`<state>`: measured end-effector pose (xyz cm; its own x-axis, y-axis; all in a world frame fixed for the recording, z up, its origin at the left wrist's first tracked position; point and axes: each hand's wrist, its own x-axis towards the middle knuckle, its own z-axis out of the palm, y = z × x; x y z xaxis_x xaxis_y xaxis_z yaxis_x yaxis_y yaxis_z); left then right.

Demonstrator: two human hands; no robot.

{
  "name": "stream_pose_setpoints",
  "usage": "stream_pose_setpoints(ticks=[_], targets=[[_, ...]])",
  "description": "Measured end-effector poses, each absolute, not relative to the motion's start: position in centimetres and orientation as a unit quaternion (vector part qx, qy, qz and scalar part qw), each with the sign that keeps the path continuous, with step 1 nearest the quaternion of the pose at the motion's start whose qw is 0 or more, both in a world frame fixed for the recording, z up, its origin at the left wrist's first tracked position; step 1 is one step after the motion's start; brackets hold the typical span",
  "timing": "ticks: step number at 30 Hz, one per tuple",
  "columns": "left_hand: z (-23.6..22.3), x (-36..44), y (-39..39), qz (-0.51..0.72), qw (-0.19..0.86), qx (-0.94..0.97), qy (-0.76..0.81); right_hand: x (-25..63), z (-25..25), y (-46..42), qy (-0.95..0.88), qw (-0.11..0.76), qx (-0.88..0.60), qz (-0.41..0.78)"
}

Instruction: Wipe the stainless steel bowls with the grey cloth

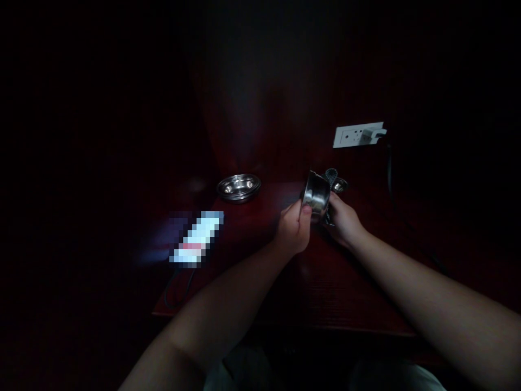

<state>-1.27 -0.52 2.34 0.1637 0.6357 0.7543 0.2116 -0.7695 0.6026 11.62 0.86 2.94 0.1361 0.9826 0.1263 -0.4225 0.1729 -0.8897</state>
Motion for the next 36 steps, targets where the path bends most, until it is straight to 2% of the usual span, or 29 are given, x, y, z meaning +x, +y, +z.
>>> stream_pose_setpoints(ticks=[8, 36], targets=[[2.49, -1.14, -0.41, 0.561, 0.203, 0.769, 0.230, 11.87, 2.86, 1.25, -0.400, 0.693, -0.339, 0.494], [2.18, -1.45, 0.11, 0.511, 0.215, 0.786, 0.274, 12.15, 2.27, 1.72, -0.378, 0.696, -0.370, 0.486]])
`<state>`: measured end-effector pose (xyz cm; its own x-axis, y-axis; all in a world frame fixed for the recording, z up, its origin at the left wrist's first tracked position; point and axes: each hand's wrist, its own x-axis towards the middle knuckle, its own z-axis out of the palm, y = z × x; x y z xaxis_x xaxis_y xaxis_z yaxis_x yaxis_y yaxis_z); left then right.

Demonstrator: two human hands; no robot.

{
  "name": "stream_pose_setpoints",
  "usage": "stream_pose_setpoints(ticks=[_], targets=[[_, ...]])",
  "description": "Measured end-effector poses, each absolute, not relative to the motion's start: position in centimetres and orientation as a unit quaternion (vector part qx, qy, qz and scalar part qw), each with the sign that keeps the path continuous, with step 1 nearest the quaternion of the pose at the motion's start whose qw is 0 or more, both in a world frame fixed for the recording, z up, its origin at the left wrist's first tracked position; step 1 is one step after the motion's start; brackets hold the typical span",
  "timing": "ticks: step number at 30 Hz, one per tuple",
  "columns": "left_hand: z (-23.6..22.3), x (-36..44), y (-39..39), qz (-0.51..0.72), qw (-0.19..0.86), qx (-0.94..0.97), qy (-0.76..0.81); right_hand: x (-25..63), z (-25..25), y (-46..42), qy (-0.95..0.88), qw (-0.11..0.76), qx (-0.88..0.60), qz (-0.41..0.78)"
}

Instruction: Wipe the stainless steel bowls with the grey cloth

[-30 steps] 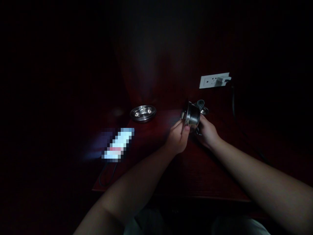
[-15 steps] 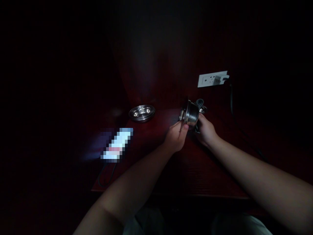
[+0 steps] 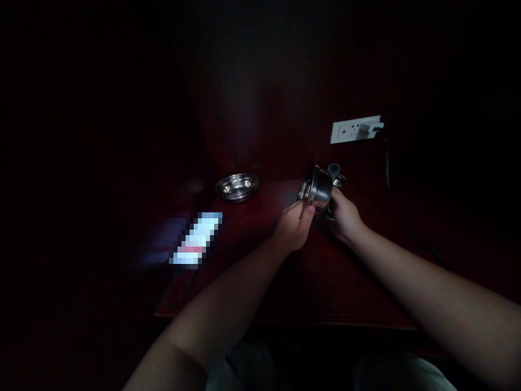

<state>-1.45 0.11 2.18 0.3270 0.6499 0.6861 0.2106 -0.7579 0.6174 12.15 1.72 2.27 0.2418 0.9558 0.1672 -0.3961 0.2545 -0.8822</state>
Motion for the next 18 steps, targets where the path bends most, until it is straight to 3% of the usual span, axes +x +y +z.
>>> stream_pose_setpoints(ticks=[18], targets=[[2.46, -1.86, -0.02, 0.516, 0.212, 0.786, 0.269, 11.84, 2.43, 1.23, -0.401, 0.693, -0.359, 0.479]])
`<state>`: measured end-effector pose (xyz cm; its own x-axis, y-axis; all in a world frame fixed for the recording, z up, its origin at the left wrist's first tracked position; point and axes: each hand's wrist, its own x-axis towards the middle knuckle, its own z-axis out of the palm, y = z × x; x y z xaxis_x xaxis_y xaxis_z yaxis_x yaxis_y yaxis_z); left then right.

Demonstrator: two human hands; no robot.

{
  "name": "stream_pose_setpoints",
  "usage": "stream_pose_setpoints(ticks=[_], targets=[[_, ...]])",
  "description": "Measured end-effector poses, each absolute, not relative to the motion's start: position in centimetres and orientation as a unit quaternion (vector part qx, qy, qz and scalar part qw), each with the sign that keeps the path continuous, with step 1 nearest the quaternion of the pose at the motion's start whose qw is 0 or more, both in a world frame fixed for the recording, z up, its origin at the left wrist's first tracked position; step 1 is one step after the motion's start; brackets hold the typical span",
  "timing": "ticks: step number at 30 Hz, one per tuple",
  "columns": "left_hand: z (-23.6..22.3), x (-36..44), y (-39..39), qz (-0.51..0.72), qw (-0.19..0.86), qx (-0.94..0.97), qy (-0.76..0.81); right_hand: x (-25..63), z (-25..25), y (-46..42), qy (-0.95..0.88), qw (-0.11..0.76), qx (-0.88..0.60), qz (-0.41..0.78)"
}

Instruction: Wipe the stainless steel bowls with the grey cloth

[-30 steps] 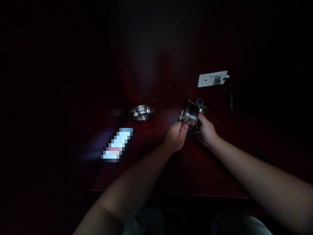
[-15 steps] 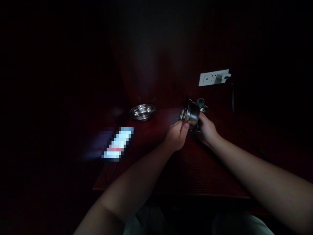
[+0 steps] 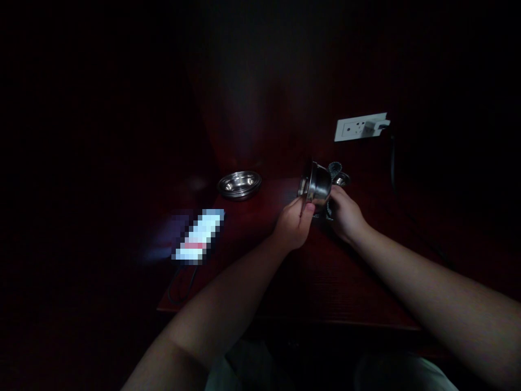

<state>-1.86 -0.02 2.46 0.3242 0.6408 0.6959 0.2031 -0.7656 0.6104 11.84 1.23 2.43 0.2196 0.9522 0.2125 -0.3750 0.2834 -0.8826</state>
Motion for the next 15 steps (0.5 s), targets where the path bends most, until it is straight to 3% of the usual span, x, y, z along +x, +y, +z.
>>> stream_pose_setpoints(ticks=[15], targets=[[2.53, -1.56, 0.36, 0.510, 0.202, 0.802, 0.235, 11.95, 2.34, 0.65, -0.487, 0.651, -0.373, 0.447]])
